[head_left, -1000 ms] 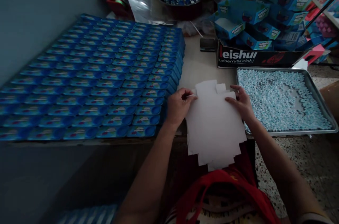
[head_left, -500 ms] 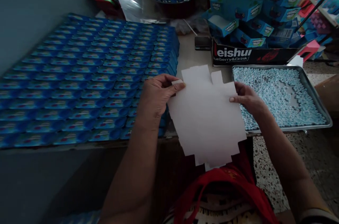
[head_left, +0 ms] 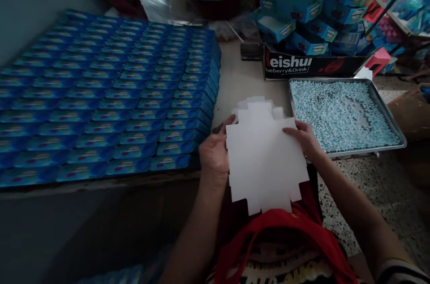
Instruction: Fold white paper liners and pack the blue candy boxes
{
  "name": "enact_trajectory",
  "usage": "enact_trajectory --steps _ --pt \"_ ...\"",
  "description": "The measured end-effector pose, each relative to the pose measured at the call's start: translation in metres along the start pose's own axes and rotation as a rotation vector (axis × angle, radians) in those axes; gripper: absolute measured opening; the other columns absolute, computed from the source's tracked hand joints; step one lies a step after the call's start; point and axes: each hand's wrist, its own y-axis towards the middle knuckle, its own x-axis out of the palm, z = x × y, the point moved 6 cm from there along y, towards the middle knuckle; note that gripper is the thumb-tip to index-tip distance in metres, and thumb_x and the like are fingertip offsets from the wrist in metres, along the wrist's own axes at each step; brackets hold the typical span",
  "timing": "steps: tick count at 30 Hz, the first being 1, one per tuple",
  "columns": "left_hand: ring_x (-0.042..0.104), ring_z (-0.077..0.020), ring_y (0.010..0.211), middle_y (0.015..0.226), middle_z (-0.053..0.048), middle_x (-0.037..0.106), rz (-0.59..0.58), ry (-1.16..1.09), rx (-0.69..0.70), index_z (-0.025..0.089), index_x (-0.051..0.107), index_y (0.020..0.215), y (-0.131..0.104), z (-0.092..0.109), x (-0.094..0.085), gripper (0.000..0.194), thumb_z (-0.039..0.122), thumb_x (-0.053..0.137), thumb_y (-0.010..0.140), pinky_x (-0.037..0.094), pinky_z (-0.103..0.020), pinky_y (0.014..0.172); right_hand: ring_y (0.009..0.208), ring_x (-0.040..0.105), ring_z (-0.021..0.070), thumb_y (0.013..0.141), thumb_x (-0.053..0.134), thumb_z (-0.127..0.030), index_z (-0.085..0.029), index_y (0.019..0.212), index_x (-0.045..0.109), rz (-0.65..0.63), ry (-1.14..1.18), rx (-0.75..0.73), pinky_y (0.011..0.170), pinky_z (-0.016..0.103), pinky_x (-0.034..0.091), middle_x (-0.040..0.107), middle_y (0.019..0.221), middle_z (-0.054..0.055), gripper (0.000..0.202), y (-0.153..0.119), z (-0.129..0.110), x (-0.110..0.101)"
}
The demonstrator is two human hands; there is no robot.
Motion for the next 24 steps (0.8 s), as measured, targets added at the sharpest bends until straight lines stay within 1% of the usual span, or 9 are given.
enact_trajectory --steps 3,6,8,11,14,16,19,21,24 --pt "0.073 -0.0330 0.107 0.116 -0.006 0.079 -0.076 -0.019 -0.092 0.019 0.070 0.130 -0.005 -0.004 0.007 0.074 0.020 0.069 0.056 0.061 -0.043 0.090 0.067 0.066 0.0178 0.071 0.076 -0.041 -0.018 0.101 0.071 -0.030 -0.206 -0.083 0.059 0.027 0.051 0.074 0.084 0.002 0.037 0.004 -0.003 0.003" --pt "0.073 -0.0323 0.106 0.118 -0.006 0.078 -0.137 0.071 -0.100 0.019 0.064 0.139 -0.012 -0.005 0.008 0.083 0.017 0.071 0.057 0.060 -0.042 0.090 0.071 0.063 0.0166 0.079 0.066 -0.034 -0.019 0.112 0.072 -0.082 -0.525 -0.244 0.063 0.025 0.049 0.072 0.087 0.001 0.037 0.010 -0.008 0.015" --pt "0.074 -0.0309 0.100 0.113 -0.006 0.078 -0.144 0.148 -0.119 0.020 0.065 0.139 -0.012 -0.008 0.007 0.081 0.019 0.072 0.058 0.061 -0.039 0.084 0.067 0.059 0.0151 0.082 0.059 -0.028 -0.019 0.124 0.070 -0.086 -0.681 -0.316 0.064 0.025 0.046 0.070 0.083 0.000 0.044 0.013 -0.007 0.025" --pt "0.073 -0.0262 0.087 0.100 -0.002 0.079 -0.072 0.246 -0.118 0.023 0.068 0.133 -0.004 -0.011 0.003 0.076 0.023 0.069 0.057 0.057 -0.033 0.069 0.065 0.058 0.0158 0.087 0.054 -0.025 -0.018 0.130 0.069 -0.059 -0.846 -0.362 0.067 0.026 0.045 0.068 0.078 0.000 0.045 0.015 -0.001 0.035" --pt "0.068 -0.0228 0.078 0.093 -0.001 0.077 -0.022 0.325 -0.144 0.023 0.070 0.124 0.007 -0.016 -0.001 0.067 0.027 0.065 0.058 0.050 -0.029 0.060 0.073 0.065 0.0201 0.096 0.050 -0.029 -0.017 0.129 0.070 -0.037 -0.988 -0.395 0.073 0.028 0.046 0.072 0.080 0.003 0.040 0.010 0.001 0.040" --pt "0.066 -0.0229 0.079 0.092 -0.002 0.074 -0.035 0.373 -0.143 0.021 0.071 0.115 0.013 -0.021 -0.002 0.058 0.028 0.062 0.058 0.049 -0.030 0.062 0.086 0.070 0.0225 0.100 0.046 -0.028 -0.018 0.131 0.069 -0.027 -1.058 -0.428 0.080 0.029 0.048 0.077 0.095 0.007 0.040 0.004 -0.002 0.045" --pt "0.064 -0.0237 0.085 0.090 -0.002 0.068 -0.052 0.484 -0.058 0.021 0.065 0.100 0.020 -0.028 -0.003 0.046 0.025 0.057 0.055 0.051 -0.033 0.070 0.107 0.071 0.0241 0.101 0.044 -0.022 -0.017 0.133 0.067 -0.059 -1.182 -0.447 0.092 0.030 0.048 0.076 0.123 0.012 0.040 0.001 -0.007 0.056" --pt "0.063 -0.0237 0.089 0.094 -0.002 0.065 -0.033 0.576 0.038 0.022 0.059 0.101 0.023 -0.032 -0.003 0.045 0.023 0.057 0.056 0.052 -0.035 0.078 0.109 0.071 0.0246 0.102 0.044 -0.021 -0.016 0.131 0.068 -0.089 -1.261 -0.389 0.093 0.030 0.048 0.076 0.123 0.013 0.038 0.005 -0.007 0.062" --pt "0.062 -0.0243 0.101 0.110 -0.005 0.063 0.058 0.662 0.240 0.023 0.052 0.118 0.026 -0.030 -0.003 0.061 0.019 0.059 0.057 0.051 -0.038 0.092 0.106 0.070 0.0235 0.101 0.045 -0.020 -0.017 0.122 0.071 -0.118 -1.346 -0.321 0.089 0.029 0.047 0.075 0.117 0.013 0.033 0.015 -0.004 0.068"
